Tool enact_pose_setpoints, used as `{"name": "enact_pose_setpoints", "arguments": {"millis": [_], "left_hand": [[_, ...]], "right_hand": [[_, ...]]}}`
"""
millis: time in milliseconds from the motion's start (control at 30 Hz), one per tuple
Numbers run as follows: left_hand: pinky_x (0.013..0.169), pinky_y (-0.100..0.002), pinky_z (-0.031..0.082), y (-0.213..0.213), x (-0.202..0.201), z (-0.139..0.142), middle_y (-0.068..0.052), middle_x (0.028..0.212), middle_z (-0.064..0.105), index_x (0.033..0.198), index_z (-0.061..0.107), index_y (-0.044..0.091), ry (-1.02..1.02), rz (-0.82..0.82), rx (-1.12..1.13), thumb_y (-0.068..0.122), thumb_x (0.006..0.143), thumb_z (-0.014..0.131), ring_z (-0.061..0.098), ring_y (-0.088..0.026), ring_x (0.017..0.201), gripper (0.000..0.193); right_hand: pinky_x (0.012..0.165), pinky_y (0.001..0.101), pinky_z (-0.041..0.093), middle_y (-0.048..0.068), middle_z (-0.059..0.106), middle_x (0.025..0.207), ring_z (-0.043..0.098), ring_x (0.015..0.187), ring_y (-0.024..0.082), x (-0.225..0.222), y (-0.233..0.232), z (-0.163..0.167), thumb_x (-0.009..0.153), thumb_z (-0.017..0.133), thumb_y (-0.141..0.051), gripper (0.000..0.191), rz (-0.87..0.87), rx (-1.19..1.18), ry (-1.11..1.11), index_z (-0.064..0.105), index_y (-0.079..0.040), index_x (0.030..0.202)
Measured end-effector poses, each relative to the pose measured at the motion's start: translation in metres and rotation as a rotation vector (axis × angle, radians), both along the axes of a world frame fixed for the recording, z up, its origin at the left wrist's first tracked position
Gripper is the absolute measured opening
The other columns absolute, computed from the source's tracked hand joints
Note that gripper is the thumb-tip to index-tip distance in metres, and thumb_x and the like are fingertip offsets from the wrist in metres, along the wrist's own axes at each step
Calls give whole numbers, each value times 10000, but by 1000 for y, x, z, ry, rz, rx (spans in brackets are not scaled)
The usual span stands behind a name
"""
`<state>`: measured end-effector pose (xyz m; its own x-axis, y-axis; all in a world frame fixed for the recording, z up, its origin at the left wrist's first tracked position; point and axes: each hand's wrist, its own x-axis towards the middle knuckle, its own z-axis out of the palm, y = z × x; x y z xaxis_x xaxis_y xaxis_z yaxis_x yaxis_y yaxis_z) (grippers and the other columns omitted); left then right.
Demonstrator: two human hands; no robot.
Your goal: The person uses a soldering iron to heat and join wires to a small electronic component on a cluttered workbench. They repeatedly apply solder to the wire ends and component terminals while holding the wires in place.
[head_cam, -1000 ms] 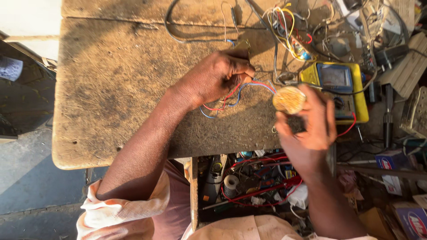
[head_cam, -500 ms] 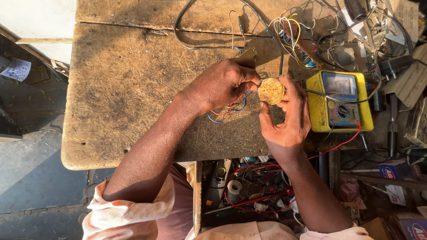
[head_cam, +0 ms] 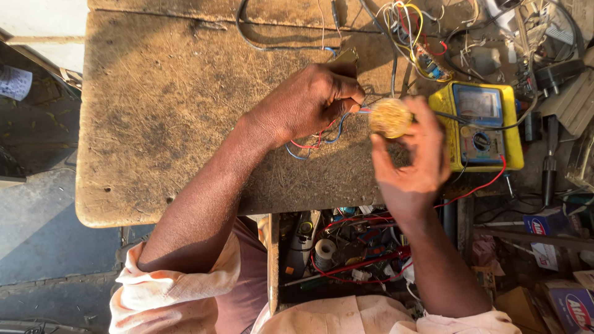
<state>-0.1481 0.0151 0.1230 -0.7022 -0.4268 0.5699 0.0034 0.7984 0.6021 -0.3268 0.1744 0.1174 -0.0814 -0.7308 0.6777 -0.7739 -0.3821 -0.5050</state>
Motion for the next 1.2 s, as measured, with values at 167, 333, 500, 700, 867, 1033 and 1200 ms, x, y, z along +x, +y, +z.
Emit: {"name": "enact_pose_setpoints", "arguments": {"millis": [167,333,500,700,867,1033,1200], "left_hand": [[801,-376,632,1,2,0,-73,1002,746,1066,751,60,-35,15,23,-9,928,733,750,-233,956,156],[824,-419,605,-1,4,-1,-118,1011,731,1115,778,61,28,11,-100,-53,899,756,725,-296,968,245],[837,-402,605,1,4,5,-128,1029,709,1140,779,57,17,23,-91,-88,895,746,705,-302,988,287],[947,-411,588,2,7,5,-140,1123,714,1173,761,30,0,54,-155,-127,824,752,685,-317,1125,382],[1047,-399,582,0,6,-1,-125,1218,737,1222,756,33,28,64,-240,-119,840,768,674,-302,1225,411],[948,-407,593,0,4,1,-101,1189,758,1200,773,86,-28,112,-167,-98,824,738,709,-300,1124,420],[842,-427,598,2,4,6,-80,1087,773,1151,781,119,-82,108,-132,56,932,778,738,-306,990,228]], "right_hand": [[683,264,552,152,585,1309,660,840,133,-16,40,3,947,825,77,688,-263,216,-28,492,20,1546],[620,296,476,177,609,1282,557,733,167,-23,64,0,919,884,-23,671,-331,182,246,518,20,1479],[592,303,475,190,630,1267,565,735,166,-33,76,-3,926,859,-61,585,-353,213,229,554,30,1416],[785,408,476,102,505,1046,547,915,247,-112,110,-6,1046,789,-91,323,-689,-50,392,630,-1,1312],[985,457,537,220,479,1316,561,1207,318,-209,138,-13,1040,703,-47,393,-782,140,415,559,89,1378],[829,374,587,166,678,1194,731,973,191,-267,140,-50,1055,726,-106,387,-679,311,-204,585,53,1379],[698,372,513,151,725,1004,669,822,190,-275,142,-50,1063,810,-59,262,-866,301,155,717,51,1281]]}}
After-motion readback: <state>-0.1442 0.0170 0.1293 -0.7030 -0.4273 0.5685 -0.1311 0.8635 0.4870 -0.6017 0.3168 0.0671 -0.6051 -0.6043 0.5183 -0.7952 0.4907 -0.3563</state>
